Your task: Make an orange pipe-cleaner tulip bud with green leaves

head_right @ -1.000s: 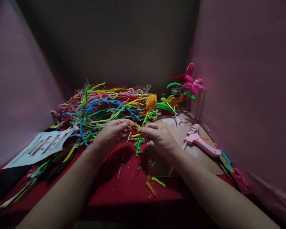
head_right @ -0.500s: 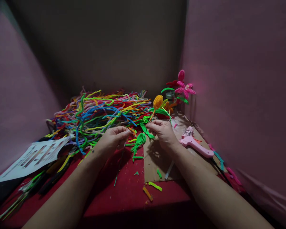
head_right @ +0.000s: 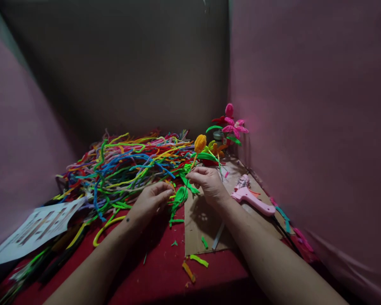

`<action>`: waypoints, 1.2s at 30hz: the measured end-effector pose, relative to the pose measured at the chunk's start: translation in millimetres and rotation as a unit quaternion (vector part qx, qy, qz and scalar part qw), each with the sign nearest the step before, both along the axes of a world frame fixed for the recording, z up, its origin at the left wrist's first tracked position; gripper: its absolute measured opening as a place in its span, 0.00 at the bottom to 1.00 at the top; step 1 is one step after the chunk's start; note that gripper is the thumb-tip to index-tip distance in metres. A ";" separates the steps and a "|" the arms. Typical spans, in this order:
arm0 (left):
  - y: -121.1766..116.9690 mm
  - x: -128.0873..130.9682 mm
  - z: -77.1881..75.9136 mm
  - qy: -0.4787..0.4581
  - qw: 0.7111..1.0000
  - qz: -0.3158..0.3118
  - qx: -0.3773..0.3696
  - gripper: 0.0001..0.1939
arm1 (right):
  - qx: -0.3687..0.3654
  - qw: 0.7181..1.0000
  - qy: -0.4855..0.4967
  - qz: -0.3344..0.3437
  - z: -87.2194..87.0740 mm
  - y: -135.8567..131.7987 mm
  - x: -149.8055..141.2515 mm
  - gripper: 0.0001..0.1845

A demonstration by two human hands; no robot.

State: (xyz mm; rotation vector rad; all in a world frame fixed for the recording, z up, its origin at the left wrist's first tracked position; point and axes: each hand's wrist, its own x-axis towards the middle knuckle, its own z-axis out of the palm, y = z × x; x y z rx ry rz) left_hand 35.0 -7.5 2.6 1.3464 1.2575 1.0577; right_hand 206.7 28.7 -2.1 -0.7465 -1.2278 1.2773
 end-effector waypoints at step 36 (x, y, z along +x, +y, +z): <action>24.6 44.3 20.2 0.191 0.976 0.010 0.100 0.19 | 0.035 0.995 0.093 0.011 1.4 0.4 -0.3 0.06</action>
